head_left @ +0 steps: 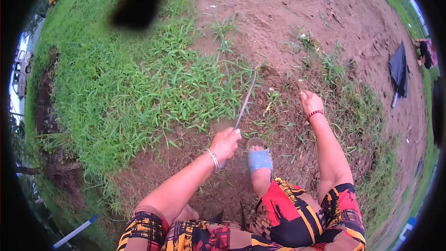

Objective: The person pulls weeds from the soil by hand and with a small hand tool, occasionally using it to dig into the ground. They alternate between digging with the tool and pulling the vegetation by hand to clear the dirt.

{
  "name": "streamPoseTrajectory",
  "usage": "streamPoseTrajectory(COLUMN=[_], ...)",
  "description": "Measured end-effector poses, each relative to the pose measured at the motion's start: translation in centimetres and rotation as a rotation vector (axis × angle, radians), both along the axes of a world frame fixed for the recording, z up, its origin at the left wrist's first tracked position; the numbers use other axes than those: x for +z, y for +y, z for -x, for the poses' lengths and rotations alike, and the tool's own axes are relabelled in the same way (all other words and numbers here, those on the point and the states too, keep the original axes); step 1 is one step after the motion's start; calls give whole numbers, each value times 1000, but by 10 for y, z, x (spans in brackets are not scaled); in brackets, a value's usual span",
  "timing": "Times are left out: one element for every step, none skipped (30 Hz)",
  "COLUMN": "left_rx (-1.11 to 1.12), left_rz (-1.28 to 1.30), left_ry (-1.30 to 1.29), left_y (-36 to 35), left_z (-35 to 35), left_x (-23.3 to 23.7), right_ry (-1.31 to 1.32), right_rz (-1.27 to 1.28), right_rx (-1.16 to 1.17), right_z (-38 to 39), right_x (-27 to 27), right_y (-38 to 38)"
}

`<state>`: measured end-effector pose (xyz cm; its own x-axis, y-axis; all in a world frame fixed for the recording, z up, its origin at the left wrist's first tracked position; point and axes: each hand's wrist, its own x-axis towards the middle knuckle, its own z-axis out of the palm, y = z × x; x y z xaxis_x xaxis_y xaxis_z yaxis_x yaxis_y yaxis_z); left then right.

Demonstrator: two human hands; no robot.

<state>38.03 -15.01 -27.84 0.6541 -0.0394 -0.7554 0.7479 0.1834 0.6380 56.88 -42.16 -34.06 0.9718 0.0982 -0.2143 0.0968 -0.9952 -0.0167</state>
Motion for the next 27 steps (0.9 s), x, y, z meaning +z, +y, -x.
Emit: streamPoseTrajectory(left_rx=[17,26,31,51,65,57,50,40,30,23,35,46,44,64,84,50,49,52,54,72,64,93,120,112,86,63,63], left_rz=[101,183,186,218,249,265,266,289,312,314,326,337,338,329,321,343,346,339,333,314,316,326,335,338,369,401,406], left_ry=[1,14,11,48,87,95,98,101,104,108,105,98,91,101,115,98,99,91,86,113,113,162,214,220,241,262,268], left_y=[-2,-4,-9,-14,-19,-23,-27,-32,-37,-41,-46,-50,-54,-60,-65,-67,-69,-71,-73,-75,-76,-76,-76,-75,-73,-73,-73], left_z=[4,5,6,5,5,6,9,11,14,19,24,27,27,29,32,38,38,38,38,36,35,35,36,38,41,44,37], left_x=[3,3,5,9,11,10,10,11,12,14,18,22,28,36,39,35,34,34,36,39,38,36,33,27,20,14,19], right_ry=[12,26,37,62,88,70,54,-9,-11,-34,-60,-101,-109,-110,-108,-89,-89,-69,-47,43,39,129,221,335,340,393,445], right_rz=[-326,-651,-833,-905,-979,-1006,-1031,-912,-908,-846,-786,-799,-799,-760,-719,-652,-649,-675,-701,-649,-647,-530,-411,-344,-339,-218,-99], right_rx=[-108,-211,-244,-240,-240,-200,-161,-109,-120,-137,-149,-153,-151,-161,-172,-203,-204,-190,-179,-176,-184,-103,-26,-18,-26,59,149], right_z=[12,26,46,62,74,79,83,80,77,73,69,67,67,69,72,74,75,75,76,77,77,76,77,77,80,82,85], right_x=[9,15,13,15,16,18,23,30,37,43,47,30,28,27,24,14,7,3,0,-2,-5,-8,-12,-12,-21,-35,-44], right_y=[-3,-6,-4,4,14,25,35,41,45,48,49,44,42,40,38,36,36,37,36,33,29,26,22,19,13,7,3])
